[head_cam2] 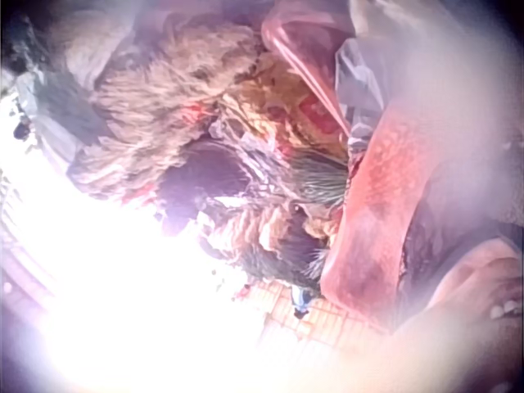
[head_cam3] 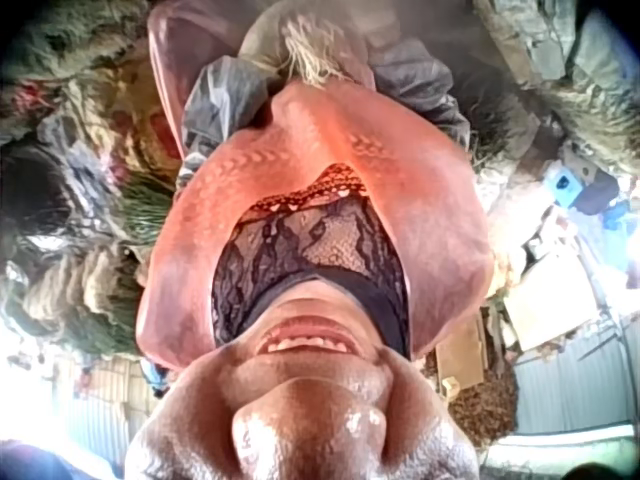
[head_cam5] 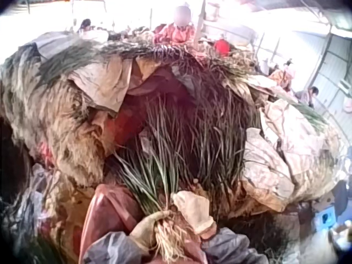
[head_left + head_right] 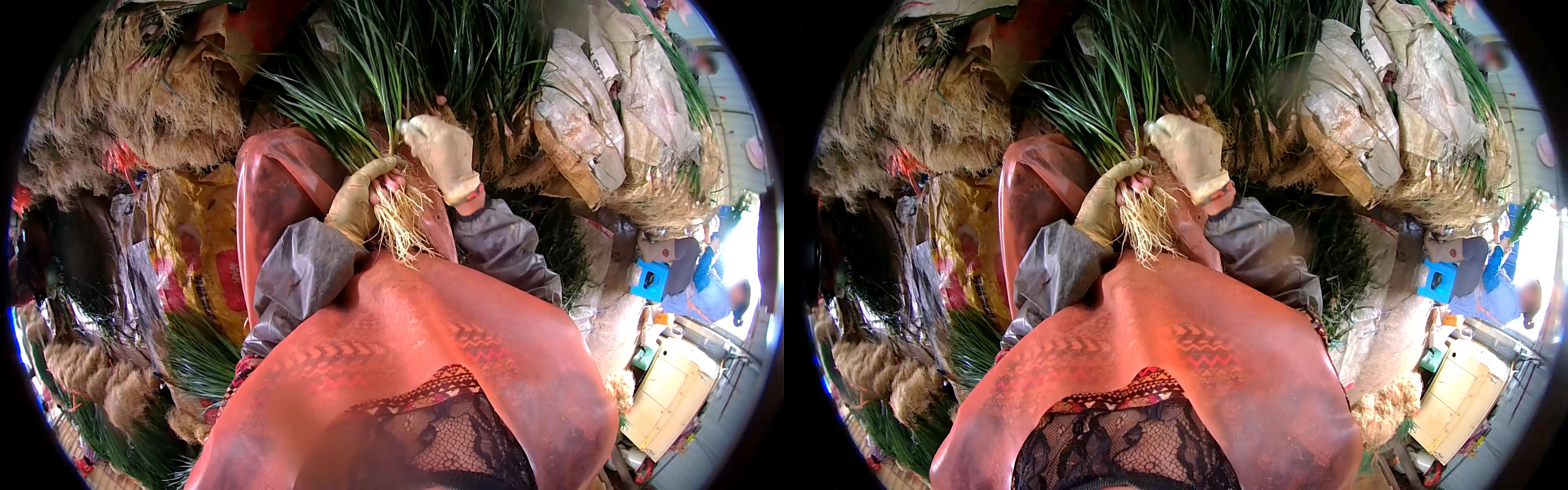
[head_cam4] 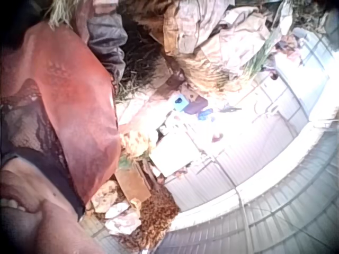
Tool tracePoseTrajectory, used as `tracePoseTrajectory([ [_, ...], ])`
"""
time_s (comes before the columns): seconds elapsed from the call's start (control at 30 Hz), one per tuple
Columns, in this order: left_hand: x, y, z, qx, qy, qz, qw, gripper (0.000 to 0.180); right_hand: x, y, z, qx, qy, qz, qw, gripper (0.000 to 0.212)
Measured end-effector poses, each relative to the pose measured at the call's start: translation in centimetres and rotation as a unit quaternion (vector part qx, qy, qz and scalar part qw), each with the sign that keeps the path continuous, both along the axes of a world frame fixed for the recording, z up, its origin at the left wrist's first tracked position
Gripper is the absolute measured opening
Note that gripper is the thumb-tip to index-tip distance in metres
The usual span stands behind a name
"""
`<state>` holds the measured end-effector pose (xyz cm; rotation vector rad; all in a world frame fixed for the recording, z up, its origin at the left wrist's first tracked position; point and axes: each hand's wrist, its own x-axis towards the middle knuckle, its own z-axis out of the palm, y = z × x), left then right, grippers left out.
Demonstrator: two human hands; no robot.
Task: The person sorts leeks by hand, removing outer layers and dead leaves from individual stalks before placing them into a pile.
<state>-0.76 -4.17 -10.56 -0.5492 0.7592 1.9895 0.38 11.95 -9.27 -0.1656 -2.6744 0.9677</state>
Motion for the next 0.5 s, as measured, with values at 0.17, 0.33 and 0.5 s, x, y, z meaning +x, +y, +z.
tracePoseTrajectory([
  [0.17,0.2,-0.9,0.5,0.054,0.030,0.010,0.998,0.021,3.7,1.2,1.1,-0.354,0.011,-0.093,0.930,0.023],
  [0.33,-0.2,-1.5,0.6,0.147,0.035,-0.028,0.988,0.024,5.6,7.9,-2.1,0.112,-0.374,-0.112,0.914,0.031],
  [0.5,-0.2,-1.6,1.1,0.262,0.033,-0.052,0.963,0.021,-1.2,0.7,0.2,-0.640,-0.213,0.164,0.720,0.043],
])
